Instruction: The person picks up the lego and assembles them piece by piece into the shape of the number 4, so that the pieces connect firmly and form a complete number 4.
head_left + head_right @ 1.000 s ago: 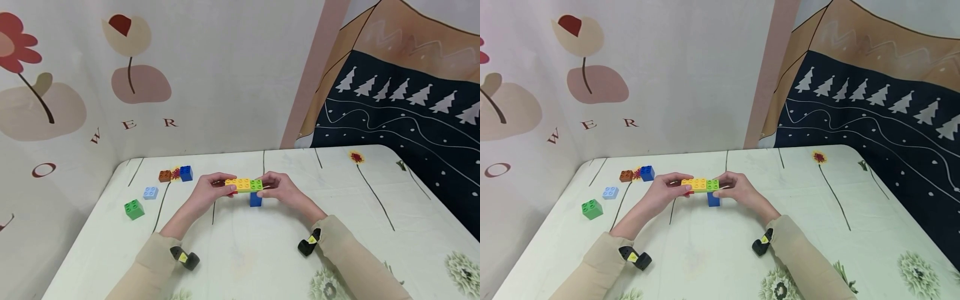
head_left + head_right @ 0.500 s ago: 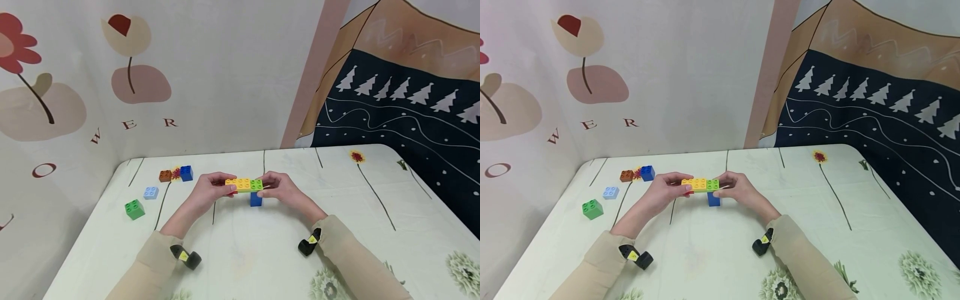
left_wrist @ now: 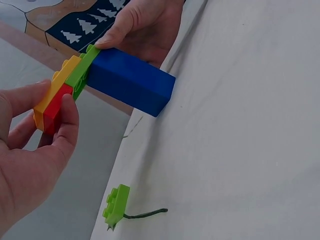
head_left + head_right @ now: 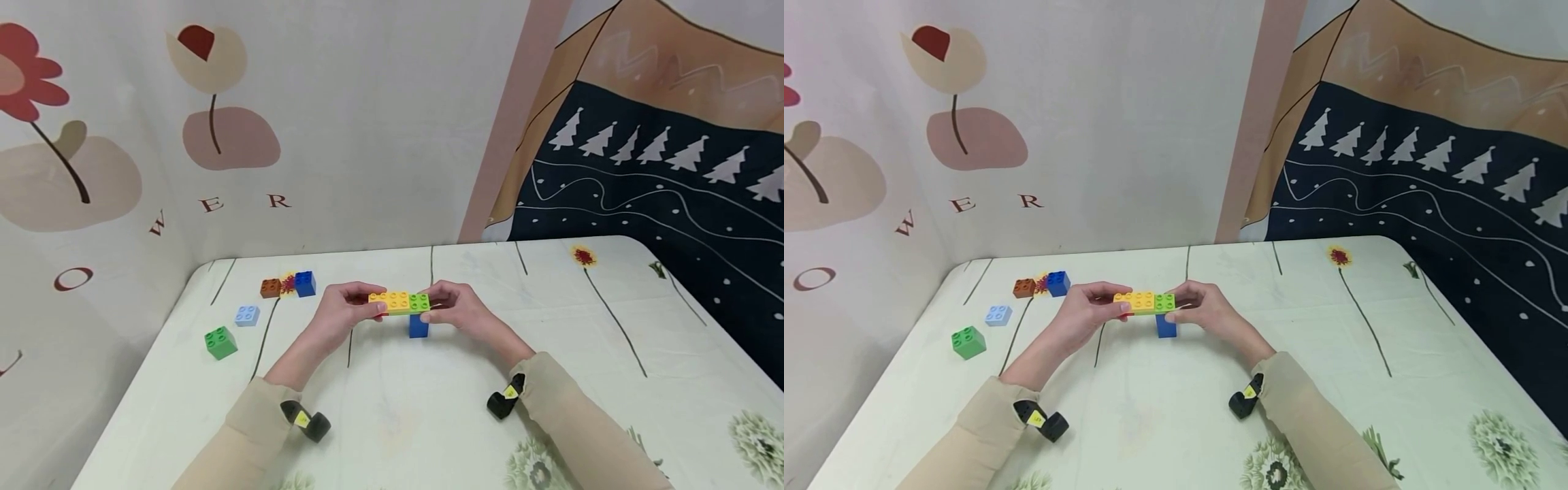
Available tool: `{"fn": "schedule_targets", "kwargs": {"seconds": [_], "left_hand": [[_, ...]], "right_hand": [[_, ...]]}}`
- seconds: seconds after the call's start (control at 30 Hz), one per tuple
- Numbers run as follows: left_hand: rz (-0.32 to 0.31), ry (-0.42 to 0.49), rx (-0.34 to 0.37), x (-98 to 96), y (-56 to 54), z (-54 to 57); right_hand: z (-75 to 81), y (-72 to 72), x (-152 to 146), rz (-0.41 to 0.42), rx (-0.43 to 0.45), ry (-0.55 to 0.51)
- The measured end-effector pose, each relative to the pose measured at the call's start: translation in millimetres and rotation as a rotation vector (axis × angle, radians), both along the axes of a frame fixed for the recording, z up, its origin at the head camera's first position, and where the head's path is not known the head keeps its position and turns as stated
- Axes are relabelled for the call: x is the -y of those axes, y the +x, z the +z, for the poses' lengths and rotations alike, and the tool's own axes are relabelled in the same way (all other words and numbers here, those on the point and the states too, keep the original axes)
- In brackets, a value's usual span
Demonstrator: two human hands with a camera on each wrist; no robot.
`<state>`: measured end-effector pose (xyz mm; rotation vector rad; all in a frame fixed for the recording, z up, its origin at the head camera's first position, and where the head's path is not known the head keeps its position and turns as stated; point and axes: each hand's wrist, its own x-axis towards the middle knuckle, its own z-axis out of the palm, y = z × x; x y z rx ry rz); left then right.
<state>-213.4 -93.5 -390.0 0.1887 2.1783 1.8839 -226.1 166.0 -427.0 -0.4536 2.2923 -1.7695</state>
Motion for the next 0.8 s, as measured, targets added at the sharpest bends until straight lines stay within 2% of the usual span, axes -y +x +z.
{"fn": "schedule_targets", "kwargs": {"seconds": [0.2,0.33,0.43,0.6,0.8], "left_hand": [[-0.002,0.003,-0.029,-0.7,0.4,-0.5],[-0.008,-0.01,-0.021,-0.2,1.1,1.7],[-0.037,-0.058,-0.025,2.8,0.9,4.1],[-0.071,-0.16,-0.067,14.4,0.3,8.7],[-0.059,-0.131,-0.086,33.4,-2.3,8.5]], "right_hand": [[-0.7,0.7,-1,-0.001,0.007,-0.012],[-0.9,0.9,-1,-0.004,0.015,-0.013],[-0.8,0.7,0,-0.007,0.014,-0.014],[-0.5,0.4,1,-0.002,0.01,-0.02],[-1.4,0.2,-1,-0.003,0.015,-0.027]]}}
